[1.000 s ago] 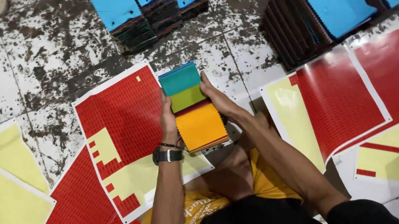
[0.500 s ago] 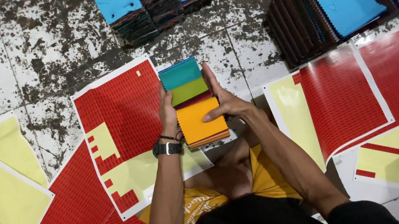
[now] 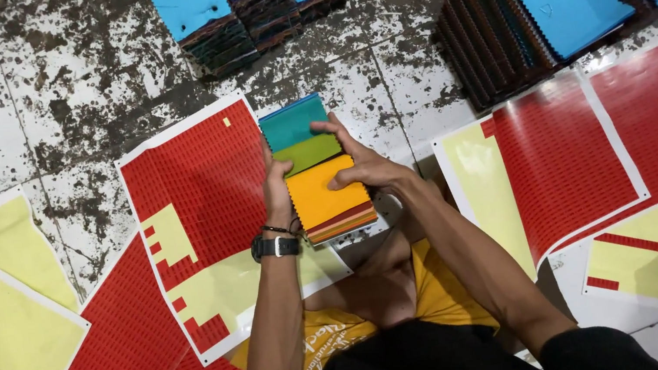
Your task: The person sits on the floor and stacks small, colorful paper pieces by hand. They pick up individual pieces from a larger red sheet and place them onto a growing stack, organizing them by color.
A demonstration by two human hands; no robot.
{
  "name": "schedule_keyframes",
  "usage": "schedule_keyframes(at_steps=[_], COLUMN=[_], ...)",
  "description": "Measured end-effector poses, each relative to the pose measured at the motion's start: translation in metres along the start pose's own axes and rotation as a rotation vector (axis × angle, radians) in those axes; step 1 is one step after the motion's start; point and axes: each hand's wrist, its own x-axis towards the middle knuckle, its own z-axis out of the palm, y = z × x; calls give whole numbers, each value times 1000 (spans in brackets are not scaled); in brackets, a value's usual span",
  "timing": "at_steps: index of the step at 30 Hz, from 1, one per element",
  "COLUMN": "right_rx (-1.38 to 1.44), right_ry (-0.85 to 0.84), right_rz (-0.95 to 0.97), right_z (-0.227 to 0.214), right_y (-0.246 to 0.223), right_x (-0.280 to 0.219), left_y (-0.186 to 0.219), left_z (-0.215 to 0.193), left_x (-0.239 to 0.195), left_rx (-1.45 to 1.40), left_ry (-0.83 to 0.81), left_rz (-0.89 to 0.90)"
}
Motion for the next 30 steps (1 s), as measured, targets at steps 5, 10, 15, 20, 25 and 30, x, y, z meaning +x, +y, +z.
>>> schedule_keyframes(at_steps=[5,10,15,20,25,30], right_rx=[129,170,131,93,110,192], right_ry=[79,114,174,231,249,267], right_rz=[-18,-39,101,206,234,165], right_z=[19,23,38,33,31,18], right_y=[-36,-29,-56,-50,-47,-6], right_x=[-14,-13,-10,1,-4,4], left_y=[17,47,75,36,28,14], left_z=[9,24,44,23,25,18], left_x=[-18,-57,-69,-54,-51,-45], left_rx=[-32,82,32,32,80,127], left_ry=[30,9,48,60,17,-6], left_rz=[-1,-63,-90,-62,-20,-6])
